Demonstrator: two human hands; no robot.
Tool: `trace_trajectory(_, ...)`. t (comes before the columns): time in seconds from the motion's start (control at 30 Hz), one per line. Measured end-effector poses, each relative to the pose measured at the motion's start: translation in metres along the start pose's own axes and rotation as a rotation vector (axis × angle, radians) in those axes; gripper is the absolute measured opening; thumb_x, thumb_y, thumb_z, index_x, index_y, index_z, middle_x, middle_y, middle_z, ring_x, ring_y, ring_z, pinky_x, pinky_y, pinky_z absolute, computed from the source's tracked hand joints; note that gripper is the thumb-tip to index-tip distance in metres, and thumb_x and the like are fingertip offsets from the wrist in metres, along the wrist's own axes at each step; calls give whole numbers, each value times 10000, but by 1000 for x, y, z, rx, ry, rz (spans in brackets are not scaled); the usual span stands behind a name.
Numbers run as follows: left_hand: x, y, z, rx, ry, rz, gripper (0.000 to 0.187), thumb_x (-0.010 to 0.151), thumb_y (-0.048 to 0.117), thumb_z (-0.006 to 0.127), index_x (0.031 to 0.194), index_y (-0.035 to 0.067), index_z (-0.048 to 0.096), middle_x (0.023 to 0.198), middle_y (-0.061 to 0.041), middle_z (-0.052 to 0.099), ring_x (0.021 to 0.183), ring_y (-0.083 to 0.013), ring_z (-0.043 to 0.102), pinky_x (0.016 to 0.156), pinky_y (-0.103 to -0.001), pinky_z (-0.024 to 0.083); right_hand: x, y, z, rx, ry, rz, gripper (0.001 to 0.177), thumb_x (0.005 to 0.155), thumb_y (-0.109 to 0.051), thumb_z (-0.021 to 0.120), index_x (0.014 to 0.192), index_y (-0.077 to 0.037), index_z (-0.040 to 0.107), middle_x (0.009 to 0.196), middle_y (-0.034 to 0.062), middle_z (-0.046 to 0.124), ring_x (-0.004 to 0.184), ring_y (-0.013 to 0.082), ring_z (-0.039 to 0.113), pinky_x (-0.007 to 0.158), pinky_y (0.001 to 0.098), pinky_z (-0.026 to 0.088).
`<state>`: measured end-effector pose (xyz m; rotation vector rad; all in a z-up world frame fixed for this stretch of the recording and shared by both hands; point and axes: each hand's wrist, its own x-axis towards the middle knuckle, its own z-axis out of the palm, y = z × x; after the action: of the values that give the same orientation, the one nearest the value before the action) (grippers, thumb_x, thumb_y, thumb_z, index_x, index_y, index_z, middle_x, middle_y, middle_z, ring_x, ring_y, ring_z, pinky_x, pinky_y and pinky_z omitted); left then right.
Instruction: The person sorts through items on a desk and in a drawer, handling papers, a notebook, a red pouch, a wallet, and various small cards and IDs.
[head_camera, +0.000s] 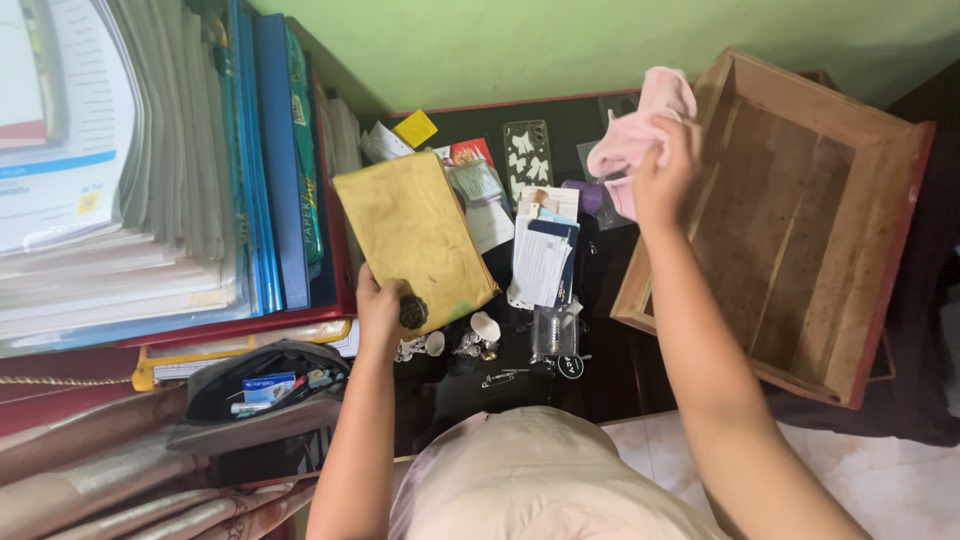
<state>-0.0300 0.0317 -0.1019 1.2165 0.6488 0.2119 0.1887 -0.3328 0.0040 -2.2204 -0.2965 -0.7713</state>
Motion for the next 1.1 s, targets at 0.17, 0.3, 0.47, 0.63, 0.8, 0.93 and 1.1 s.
trace_trajectory(0.17,8,-7,16,422,164,211,684,827,18,673,1460,28,415,1334,-207,576,1218,-303,567,1049,-370,428,-57,1,30,-365,-192,11,620,847,-302,796,1410,-115,614,1388,241,486,1261,506,451,1020,655,340)
trace_trajectory(0.3,-26,21,48,785,324,271,973,800,143,787,1591,93,224,1517,-279,318,1387,-432,287,1122,-544,228,-135,-13,42,-363,-473,367,890,786,-592,866,1409,-93,472,1449,305,421,1269,576,374,983,711,377)
trace_trajectory(0.47,-46,18,94,846,95,382,893,881,201,764,1604,97,249,1559,-278,221,1458,-450,171,1166,-620,164,-182,-8,55,-65,-509,810,1089,601,-366,933,1490,-80,373,1319,237,593,1166,359,624,964,415,522)
trace_trajectory(0.63,-54,-2,126,711,-115,345,674,869,172,728,1472,81,442,1452,-219,398,1395,-412,289,1165,-495,288,-211,66,50,30,-322,718,664,809,-201,854,1356,7,542,1131,184,752,984,236,729,862,330,550)
trace_trajectory(0.8,-57,-16,136,671,-232,394,398,927,163,697,1307,68,629,1196,-159,627,1142,-315,588,1017,-394,472,-212,102,28,558,-163,692,253,1007,-103,696,1228,20,681,1119,90,769,965,121,721,849,251,557)
trace_trajectory(0.93,-57,-30,142,476,-385,230,378,943,244,706,1269,62,643,1135,-94,718,1012,-208,715,783,-360,557,-196,67,7,630,-290,691,209,1022,-112,678,1185,17,704,1056,77,760,889,102,693,785,241,552)
trace_trajectory(1.1,-49,-35,141,-95,-602,-424,461,968,167,676,1377,-13,557,1218,-150,698,1094,-274,683,930,-411,570,-203,-18,30,651,-590,603,270,952,-137,705,1192,-15,703,1056,53,755,904,78,677,788,248,562)
